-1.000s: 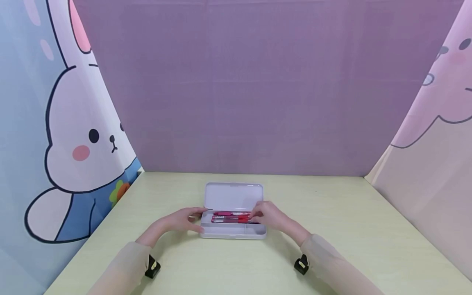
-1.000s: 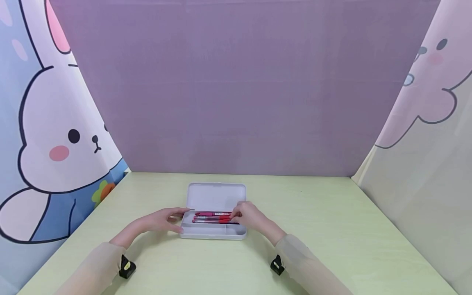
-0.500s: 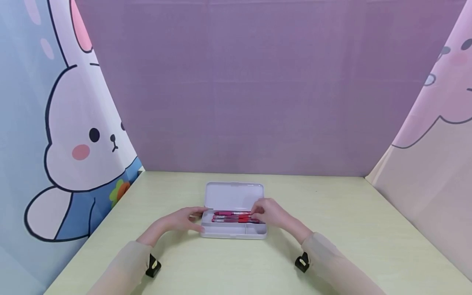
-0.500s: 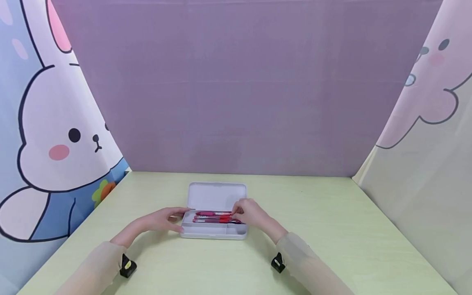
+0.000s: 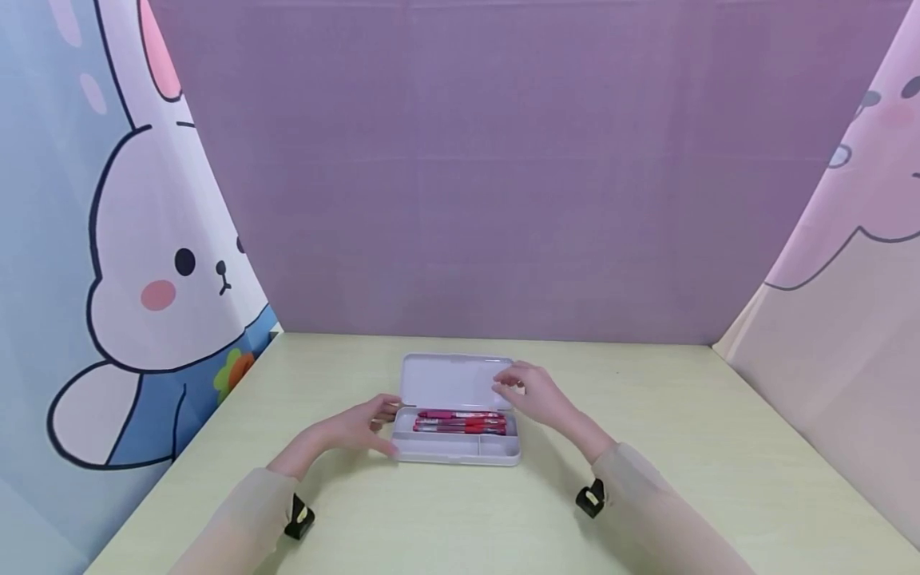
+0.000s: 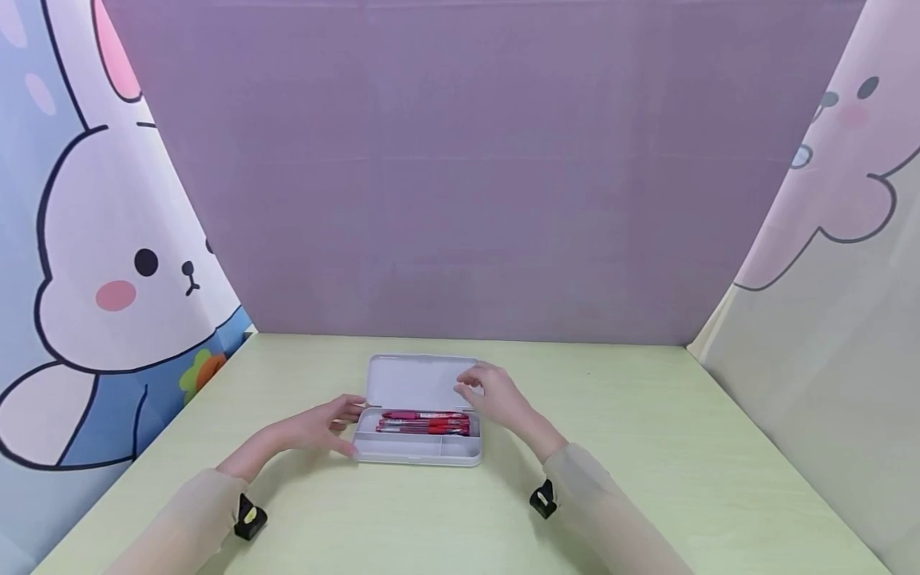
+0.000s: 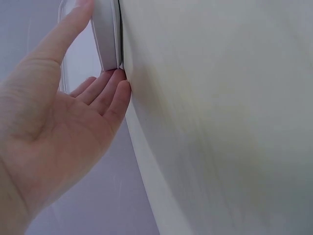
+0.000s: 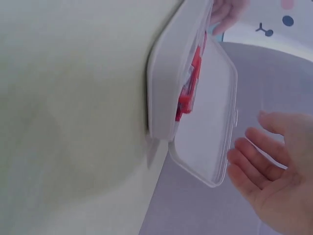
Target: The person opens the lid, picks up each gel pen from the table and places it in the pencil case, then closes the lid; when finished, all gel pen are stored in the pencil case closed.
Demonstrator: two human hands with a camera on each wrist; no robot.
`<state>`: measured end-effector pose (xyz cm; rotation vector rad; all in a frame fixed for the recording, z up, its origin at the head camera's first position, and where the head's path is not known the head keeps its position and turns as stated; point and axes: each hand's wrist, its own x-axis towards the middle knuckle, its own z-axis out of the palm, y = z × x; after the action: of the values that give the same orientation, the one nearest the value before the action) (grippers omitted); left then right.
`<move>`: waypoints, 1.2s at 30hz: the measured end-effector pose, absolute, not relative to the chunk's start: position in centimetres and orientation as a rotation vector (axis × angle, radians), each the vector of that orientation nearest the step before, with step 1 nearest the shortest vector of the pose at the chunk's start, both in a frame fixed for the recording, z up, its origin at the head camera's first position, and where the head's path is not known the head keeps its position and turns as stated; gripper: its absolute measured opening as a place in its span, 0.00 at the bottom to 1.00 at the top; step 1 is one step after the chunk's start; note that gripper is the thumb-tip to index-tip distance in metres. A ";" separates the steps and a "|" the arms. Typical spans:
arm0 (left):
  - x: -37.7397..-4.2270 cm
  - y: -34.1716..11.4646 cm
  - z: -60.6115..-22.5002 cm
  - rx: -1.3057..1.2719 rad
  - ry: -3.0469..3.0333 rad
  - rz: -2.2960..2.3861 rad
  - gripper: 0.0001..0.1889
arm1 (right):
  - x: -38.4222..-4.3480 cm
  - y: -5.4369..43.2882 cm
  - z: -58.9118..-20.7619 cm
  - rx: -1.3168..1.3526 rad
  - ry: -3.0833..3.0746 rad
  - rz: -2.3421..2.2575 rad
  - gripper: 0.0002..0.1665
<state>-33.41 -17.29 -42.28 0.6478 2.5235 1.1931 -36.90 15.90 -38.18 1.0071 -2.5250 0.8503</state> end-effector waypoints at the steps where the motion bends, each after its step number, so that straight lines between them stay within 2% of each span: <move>1: -33.4 -17.3 -42.3 0.637 2.522 1.196 0.50 | -37.1 16.0 -38.1 0.986 -2.509 0.864 0.13; 9: -33.4 -17.2 -42.3 0.579 2.529 1.202 0.53 | -38.8 16.2 -38.1 0.810 -2.556 0.845 0.28; 14: -33.5 -17.1 -42.4 0.592 2.542 1.201 0.55 | -39.6 16.0 -38.5 0.797 -2.683 0.774 0.37; 22: -33.5 -16.9 -42.5 0.594 2.554 1.204 0.62 | -39.1 15.7 -38.5 0.811 -2.736 0.763 0.35; 30: -33.1 -17.1 -42.6 0.595 2.563 1.188 0.61 | -36.8 16.4 -38.7 0.899 -2.637 0.762 0.37; 36: -33.2 -17.4 -42.6 0.617 2.564 1.182 0.60 | -34.9 17.6 -38.5 1.020 -2.518 0.846 0.31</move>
<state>-33.23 -17.37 -42.59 0.6166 2.5645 1.1823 -34.93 17.64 -38.52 1.0196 -2.5178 0.8462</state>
